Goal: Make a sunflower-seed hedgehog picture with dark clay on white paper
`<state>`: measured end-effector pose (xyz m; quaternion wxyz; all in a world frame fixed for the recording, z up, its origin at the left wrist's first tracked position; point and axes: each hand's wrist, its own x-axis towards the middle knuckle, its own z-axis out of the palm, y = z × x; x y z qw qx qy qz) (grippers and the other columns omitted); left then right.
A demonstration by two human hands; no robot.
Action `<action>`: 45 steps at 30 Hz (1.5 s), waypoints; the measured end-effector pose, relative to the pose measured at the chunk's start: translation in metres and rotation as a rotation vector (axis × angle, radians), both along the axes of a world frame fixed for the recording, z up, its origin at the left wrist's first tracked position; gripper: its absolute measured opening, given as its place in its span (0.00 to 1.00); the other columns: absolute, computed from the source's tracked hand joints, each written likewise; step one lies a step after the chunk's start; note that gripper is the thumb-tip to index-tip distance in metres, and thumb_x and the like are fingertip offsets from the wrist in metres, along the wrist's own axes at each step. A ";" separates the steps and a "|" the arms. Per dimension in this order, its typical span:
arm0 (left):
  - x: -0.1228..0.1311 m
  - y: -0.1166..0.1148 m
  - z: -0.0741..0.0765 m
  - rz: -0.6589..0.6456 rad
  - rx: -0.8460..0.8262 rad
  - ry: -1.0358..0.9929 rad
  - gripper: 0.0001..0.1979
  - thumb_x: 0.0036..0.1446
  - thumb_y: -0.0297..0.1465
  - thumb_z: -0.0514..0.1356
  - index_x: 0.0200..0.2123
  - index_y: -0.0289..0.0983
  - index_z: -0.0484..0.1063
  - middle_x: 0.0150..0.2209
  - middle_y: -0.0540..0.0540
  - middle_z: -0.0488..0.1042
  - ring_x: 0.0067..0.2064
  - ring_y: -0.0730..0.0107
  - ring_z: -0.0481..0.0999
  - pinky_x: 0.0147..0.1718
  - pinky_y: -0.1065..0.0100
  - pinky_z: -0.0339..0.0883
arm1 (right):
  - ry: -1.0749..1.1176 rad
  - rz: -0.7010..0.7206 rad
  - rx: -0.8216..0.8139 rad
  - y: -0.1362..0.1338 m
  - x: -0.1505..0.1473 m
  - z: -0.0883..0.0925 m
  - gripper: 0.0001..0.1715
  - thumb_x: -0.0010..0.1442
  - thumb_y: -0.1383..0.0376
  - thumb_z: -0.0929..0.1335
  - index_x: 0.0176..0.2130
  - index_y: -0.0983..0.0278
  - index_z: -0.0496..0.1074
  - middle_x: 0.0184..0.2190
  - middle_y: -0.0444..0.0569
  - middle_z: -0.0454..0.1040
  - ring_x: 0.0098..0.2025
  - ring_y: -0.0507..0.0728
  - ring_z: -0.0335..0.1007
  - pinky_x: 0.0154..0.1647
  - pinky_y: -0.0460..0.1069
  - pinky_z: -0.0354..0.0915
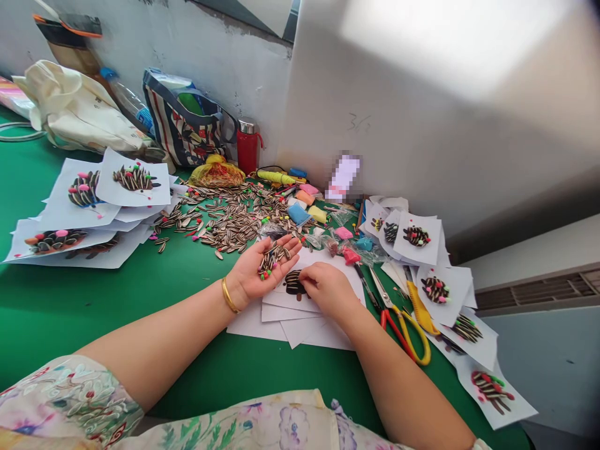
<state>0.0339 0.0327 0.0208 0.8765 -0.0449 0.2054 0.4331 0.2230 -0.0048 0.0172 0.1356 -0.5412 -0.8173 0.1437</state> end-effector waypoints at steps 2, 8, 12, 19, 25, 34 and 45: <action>0.000 0.000 0.000 0.001 -0.002 0.002 0.19 0.69 0.32 0.46 0.58 0.32 0.66 0.52 0.35 0.75 0.58 0.57 0.73 0.50 0.59 0.74 | -0.014 0.004 0.017 0.000 -0.001 -0.002 0.08 0.60 0.71 0.68 0.33 0.60 0.77 0.31 0.45 0.74 0.36 0.53 0.68 0.36 0.46 0.58; 0.001 0.001 0.000 0.005 -0.004 0.006 0.20 0.68 0.32 0.46 0.59 0.32 0.65 0.52 0.34 0.75 0.57 0.58 0.74 0.50 0.58 0.74 | -0.053 -0.011 0.002 0.001 -0.004 -0.002 0.10 0.60 0.71 0.68 0.31 0.60 0.78 0.31 0.46 0.74 0.36 0.54 0.69 0.36 0.47 0.58; 0.001 0.001 -0.001 0.007 -0.002 0.003 0.20 0.69 0.32 0.45 0.59 0.32 0.64 0.52 0.34 0.75 0.57 0.57 0.74 0.50 0.58 0.74 | -0.066 -0.011 -0.032 0.003 -0.006 0.000 0.12 0.59 0.71 0.67 0.28 0.59 0.78 0.30 0.46 0.74 0.36 0.54 0.69 0.36 0.47 0.58; 0.001 -0.001 0.004 0.004 -0.003 0.019 0.20 0.69 0.32 0.45 0.59 0.32 0.65 0.53 0.35 0.75 0.56 0.57 0.75 0.48 0.60 0.75 | -0.084 -0.012 -0.035 0.004 -0.008 0.002 0.13 0.60 0.71 0.67 0.27 0.60 0.78 0.29 0.46 0.73 0.36 0.54 0.69 0.35 0.47 0.57; 0.001 -0.001 0.003 -0.010 0.003 0.035 0.20 0.68 0.32 0.46 0.60 0.34 0.64 0.53 0.35 0.75 0.55 0.58 0.76 0.46 0.61 0.76 | -0.032 0.028 0.073 0.002 -0.001 -0.002 0.11 0.62 0.68 0.67 0.32 0.59 0.79 0.31 0.46 0.74 0.36 0.54 0.69 0.38 0.48 0.60; 0.005 -0.005 -0.006 -0.103 0.076 -0.005 0.20 0.69 0.34 0.46 0.57 0.34 0.67 0.50 0.36 0.76 0.50 0.60 0.78 0.42 0.65 0.76 | 0.211 0.082 0.320 -0.010 -0.018 0.001 0.13 0.67 0.64 0.64 0.46 0.59 0.77 0.36 0.51 0.75 0.40 0.58 0.69 0.44 0.53 0.64; 0.010 -0.009 -0.018 -0.174 0.140 -0.038 0.18 0.68 0.35 0.48 0.53 0.33 0.71 0.48 0.38 0.77 0.45 0.63 0.80 0.40 0.69 0.75 | 0.216 0.122 0.354 -0.011 -0.023 -0.003 0.14 0.65 0.64 0.66 0.48 0.60 0.76 0.37 0.51 0.76 0.43 0.59 0.69 0.44 0.54 0.64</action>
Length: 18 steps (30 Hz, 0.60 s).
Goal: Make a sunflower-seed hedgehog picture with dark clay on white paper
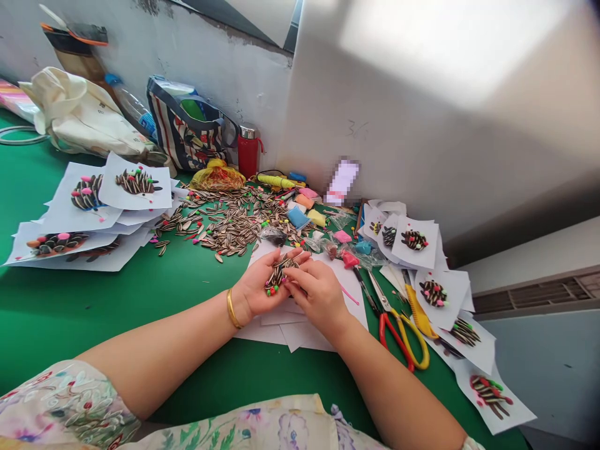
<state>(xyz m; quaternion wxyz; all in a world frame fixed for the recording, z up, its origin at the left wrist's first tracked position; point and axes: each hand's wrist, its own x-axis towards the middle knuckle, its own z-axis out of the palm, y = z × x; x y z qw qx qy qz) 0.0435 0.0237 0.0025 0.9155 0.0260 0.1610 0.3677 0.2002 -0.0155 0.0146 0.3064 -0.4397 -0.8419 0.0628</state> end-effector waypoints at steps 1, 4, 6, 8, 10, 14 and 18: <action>0.000 -0.001 0.003 0.009 -0.009 0.019 0.18 0.69 0.35 0.48 0.53 0.33 0.70 0.48 0.37 0.78 0.45 0.62 0.80 0.40 0.69 0.76 | 0.005 0.011 0.006 0.000 0.000 0.000 0.13 0.65 0.64 0.66 0.47 0.59 0.77 0.37 0.50 0.76 0.42 0.58 0.69 0.43 0.54 0.64; 0.000 -0.004 0.010 0.011 -0.043 0.047 0.19 0.69 0.36 0.47 0.53 0.32 0.70 0.46 0.38 0.78 0.43 0.63 0.80 0.36 0.70 0.76 | 0.056 0.046 0.032 0.000 -0.001 0.000 0.11 0.65 0.65 0.66 0.43 0.58 0.78 0.35 0.50 0.77 0.41 0.58 0.69 0.41 0.54 0.65; 0.000 -0.005 0.013 -0.018 -0.049 0.033 0.18 0.69 0.36 0.47 0.53 0.34 0.69 0.45 0.39 0.78 0.38 0.66 0.81 0.32 0.71 0.76 | 0.147 0.049 0.039 0.000 0.000 0.002 0.10 0.64 0.66 0.66 0.43 0.59 0.77 0.36 0.50 0.77 0.41 0.58 0.70 0.43 0.54 0.66; 0.000 -0.005 0.014 -0.026 -0.055 0.032 0.17 0.69 0.35 0.47 0.53 0.35 0.69 0.43 0.40 0.78 0.35 0.67 0.80 0.31 0.69 0.76 | 0.280 0.025 -0.003 0.000 0.003 0.005 0.10 0.64 0.67 0.66 0.43 0.59 0.76 0.38 0.49 0.76 0.42 0.58 0.71 0.46 0.55 0.66; 0.000 -0.005 0.015 -0.003 -0.076 0.067 0.16 0.69 0.34 0.47 0.51 0.35 0.70 0.40 0.41 0.77 0.34 0.67 0.80 0.33 0.66 0.78 | 0.419 -0.014 -0.089 -0.001 0.005 0.009 0.09 0.63 0.67 0.67 0.42 0.58 0.76 0.38 0.49 0.74 0.42 0.57 0.71 0.45 0.53 0.67; -0.001 -0.006 0.019 -0.104 -0.136 0.146 0.11 0.68 0.32 0.50 0.43 0.34 0.70 0.33 0.43 0.74 0.30 0.70 0.78 0.21 0.75 0.72 | 0.587 -0.079 -0.236 0.000 0.008 0.013 0.08 0.62 0.66 0.68 0.40 0.59 0.77 0.36 0.47 0.71 0.37 0.54 0.70 0.39 0.50 0.68; -0.002 -0.009 0.024 -0.255 -0.088 0.145 0.08 0.66 0.31 0.55 0.36 0.32 0.68 0.27 0.48 0.68 0.22 0.78 0.70 0.10 0.84 0.53 | 0.579 -0.087 -0.263 0.002 0.007 0.012 0.06 0.62 0.66 0.67 0.38 0.60 0.76 0.34 0.46 0.73 0.36 0.54 0.69 0.39 0.50 0.66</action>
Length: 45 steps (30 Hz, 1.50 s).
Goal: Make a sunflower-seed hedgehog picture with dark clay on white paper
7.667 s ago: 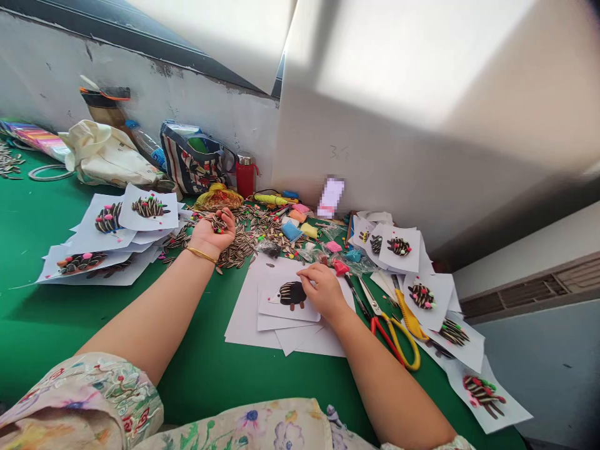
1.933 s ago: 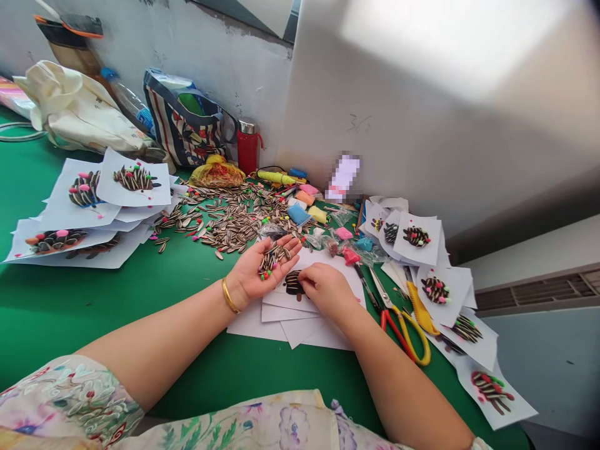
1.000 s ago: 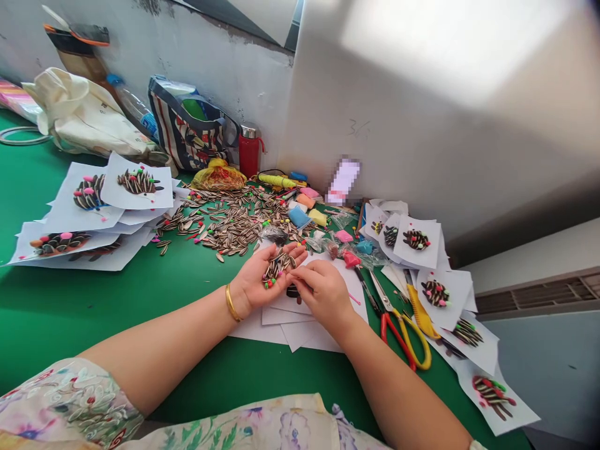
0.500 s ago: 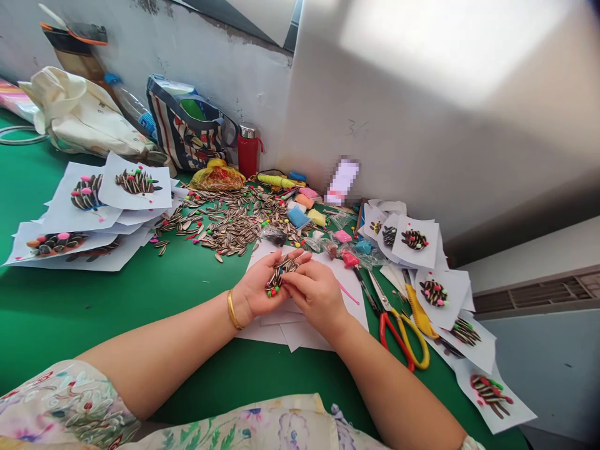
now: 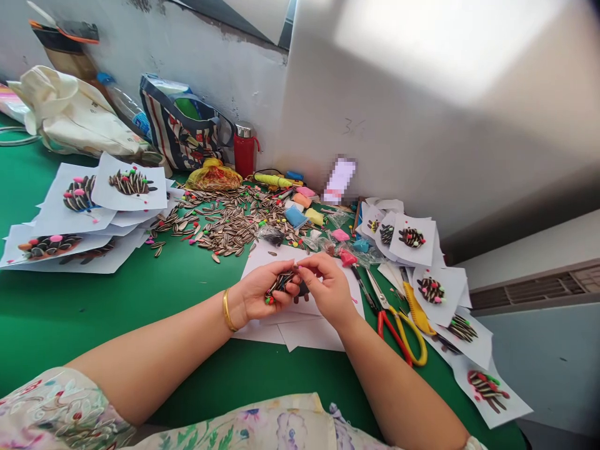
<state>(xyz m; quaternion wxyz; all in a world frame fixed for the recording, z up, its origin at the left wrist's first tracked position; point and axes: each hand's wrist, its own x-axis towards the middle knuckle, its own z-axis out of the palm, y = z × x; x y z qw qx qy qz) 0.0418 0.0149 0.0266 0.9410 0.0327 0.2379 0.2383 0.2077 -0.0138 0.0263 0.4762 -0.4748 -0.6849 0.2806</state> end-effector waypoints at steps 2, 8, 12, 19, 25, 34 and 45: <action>0.000 -0.001 0.002 -0.039 0.051 0.020 0.09 0.65 0.31 0.56 0.33 0.32 0.67 0.24 0.51 0.64 0.19 0.83 0.64 0.10 0.85 0.51 | -0.032 -0.005 0.011 0.001 0.000 -0.001 0.06 0.61 0.66 0.67 0.37 0.60 0.76 0.34 0.46 0.74 0.36 0.54 0.68 0.40 0.50 0.66; 0.002 -0.004 -0.002 -0.001 0.180 0.175 0.12 0.66 0.30 0.54 0.29 0.32 0.65 0.24 0.52 0.61 0.17 0.86 0.59 0.10 0.85 0.47 | -0.192 -0.005 0.100 0.001 0.002 -0.004 0.05 0.60 0.68 0.66 0.34 0.61 0.73 0.31 0.44 0.74 0.33 0.53 0.68 0.37 0.48 0.63; 0.001 -0.002 -0.003 0.030 0.207 0.213 0.12 0.65 0.32 0.55 0.29 0.32 0.65 0.26 0.52 0.61 0.18 0.86 0.59 0.10 0.85 0.48 | -0.313 -0.076 0.236 0.002 0.011 0.000 0.06 0.59 0.69 0.65 0.33 0.62 0.71 0.28 0.44 0.73 0.32 0.53 0.68 0.36 0.48 0.62; -0.003 0.002 -0.001 0.024 0.162 0.125 0.13 0.67 0.34 0.54 0.30 0.33 0.65 0.26 0.53 0.59 0.18 0.86 0.57 0.10 0.84 0.48 | -1.057 -0.382 0.031 0.017 0.067 0.019 0.13 0.59 0.67 0.63 0.24 0.63 0.70 0.24 0.49 0.72 0.30 0.56 0.66 0.29 0.50 0.51; -0.003 0.002 -0.004 0.001 0.156 0.136 0.13 0.67 0.33 0.54 0.31 0.33 0.66 0.26 0.52 0.60 0.18 0.86 0.58 0.11 0.85 0.49 | -1.135 -0.428 -0.079 0.018 0.081 0.023 0.08 0.59 0.65 0.66 0.35 0.62 0.76 0.31 0.51 0.75 0.34 0.58 0.69 0.30 0.50 0.53; 0.002 -0.003 0.000 -0.024 0.301 0.350 0.11 0.61 0.33 0.60 0.29 0.34 0.65 0.25 0.52 0.62 0.18 0.85 0.59 0.11 0.85 0.47 | -0.378 0.025 0.114 -0.001 0.012 0.009 0.05 0.63 0.64 0.68 0.36 0.61 0.75 0.30 0.46 0.73 0.36 0.56 0.68 0.39 0.50 0.62; -0.008 0.008 0.004 0.089 0.260 0.290 0.04 0.61 0.29 0.58 0.38 0.34 0.70 0.25 0.53 0.62 0.18 0.84 0.59 0.10 0.84 0.48 | -0.372 -0.029 0.063 0.001 0.021 0.011 0.07 0.58 0.70 0.68 0.29 0.61 0.72 0.28 0.45 0.71 0.35 0.55 0.66 0.38 0.50 0.61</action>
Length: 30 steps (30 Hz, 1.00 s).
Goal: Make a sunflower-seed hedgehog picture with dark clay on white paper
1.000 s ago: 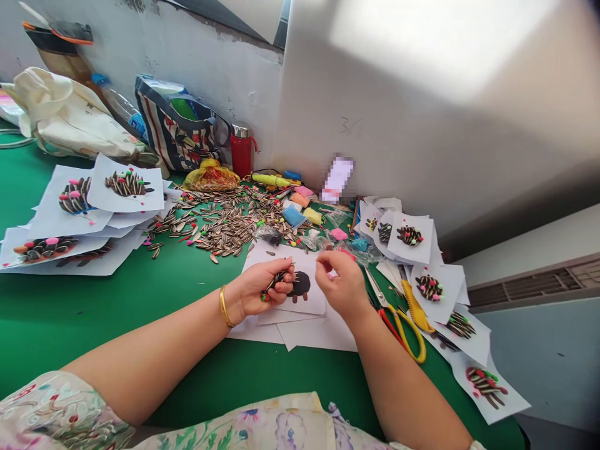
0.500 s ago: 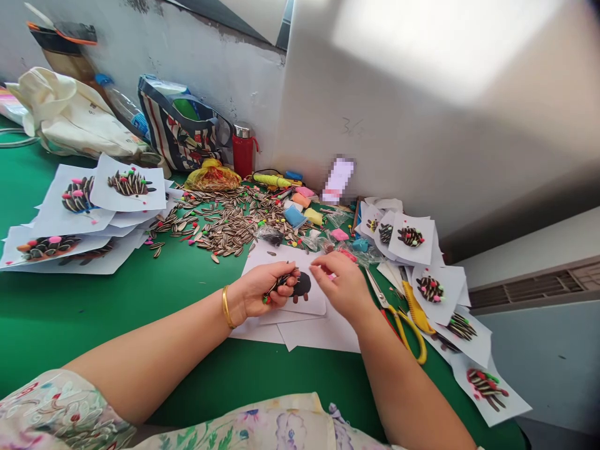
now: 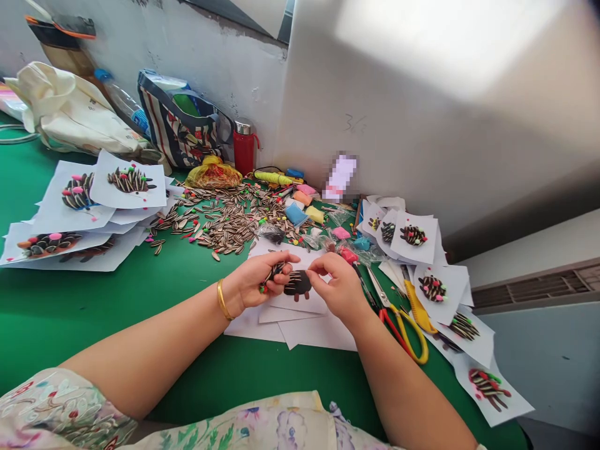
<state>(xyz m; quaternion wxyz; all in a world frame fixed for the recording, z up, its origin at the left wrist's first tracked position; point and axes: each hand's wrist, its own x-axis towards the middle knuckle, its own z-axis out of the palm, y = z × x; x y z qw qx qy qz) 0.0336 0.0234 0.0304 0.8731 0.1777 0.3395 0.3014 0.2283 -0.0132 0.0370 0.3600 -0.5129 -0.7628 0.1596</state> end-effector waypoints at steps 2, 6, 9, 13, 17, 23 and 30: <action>-0.003 0.005 0.001 0.081 -0.048 -0.060 0.03 0.63 0.27 0.56 0.37 0.34 0.68 0.25 0.54 0.61 0.17 0.84 0.59 0.09 0.83 0.48 | -0.086 0.016 -0.039 0.001 0.003 -0.001 0.07 0.57 0.71 0.68 0.29 0.61 0.74 0.30 0.45 0.72 0.36 0.55 0.67 0.39 0.50 0.61; -0.007 0.012 0.000 0.160 -0.105 -0.140 0.05 0.64 0.26 0.52 0.35 0.34 0.66 0.25 0.54 0.59 0.17 0.83 0.59 0.09 0.82 0.48 | -0.229 0.062 -0.132 0.004 0.004 -0.006 0.07 0.55 0.72 0.70 0.28 0.61 0.76 0.31 0.46 0.72 0.36 0.55 0.67 0.39 0.50 0.61; -0.006 0.013 -0.004 0.164 -0.122 -0.150 0.04 0.63 0.25 0.53 0.36 0.34 0.66 0.24 0.54 0.59 0.17 0.83 0.60 0.09 0.82 0.48 | -0.263 0.061 -0.132 0.005 0.002 -0.011 0.07 0.54 0.73 0.70 0.28 0.62 0.76 0.30 0.46 0.71 0.35 0.55 0.66 0.38 0.49 0.61; -0.006 0.013 -0.007 0.153 -0.128 -0.160 0.02 0.62 0.25 0.54 0.36 0.35 0.66 0.24 0.55 0.59 0.17 0.83 0.60 0.10 0.82 0.48 | -0.297 0.047 -0.076 0.006 -0.001 -0.017 0.07 0.54 0.72 0.69 0.27 0.62 0.75 0.30 0.46 0.71 0.35 0.55 0.66 0.38 0.49 0.59; -0.006 0.013 -0.008 0.147 -0.133 -0.178 0.03 0.62 0.25 0.54 0.36 0.35 0.66 0.24 0.54 0.60 0.18 0.83 0.60 0.10 0.82 0.49 | -0.334 0.057 -0.043 0.007 -0.004 -0.023 0.07 0.55 0.71 0.69 0.26 0.62 0.74 0.29 0.46 0.70 0.34 0.55 0.65 0.37 0.49 0.58; -0.005 0.012 -0.009 0.150 -0.150 -0.177 0.02 0.63 0.25 0.54 0.37 0.35 0.66 0.24 0.54 0.60 0.18 0.83 0.61 0.10 0.83 0.49 | -0.401 0.085 -0.014 0.008 -0.005 -0.028 0.08 0.56 0.71 0.69 0.27 0.62 0.74 0.30 0.46 0.71 0.35 0.55 0.65 0.37 0.50 0.57; -0.004 0.011 -0.008 0.144 -0.151 -0.176 0.03 0.64 0.26 0.53 0.37 0.35 0.66 0.25 0.54 0.60 0.18 0.83 0.60 0.10 0.83 0.48 | -0.513 0.101 0.009 0.008 -0.007 -0.025 0.08 0.58 0.70 0.69 0.28 0.62 0.76 0.32 0.48 0.73 0.35 0.56 0.64 0.36 0.52 0.55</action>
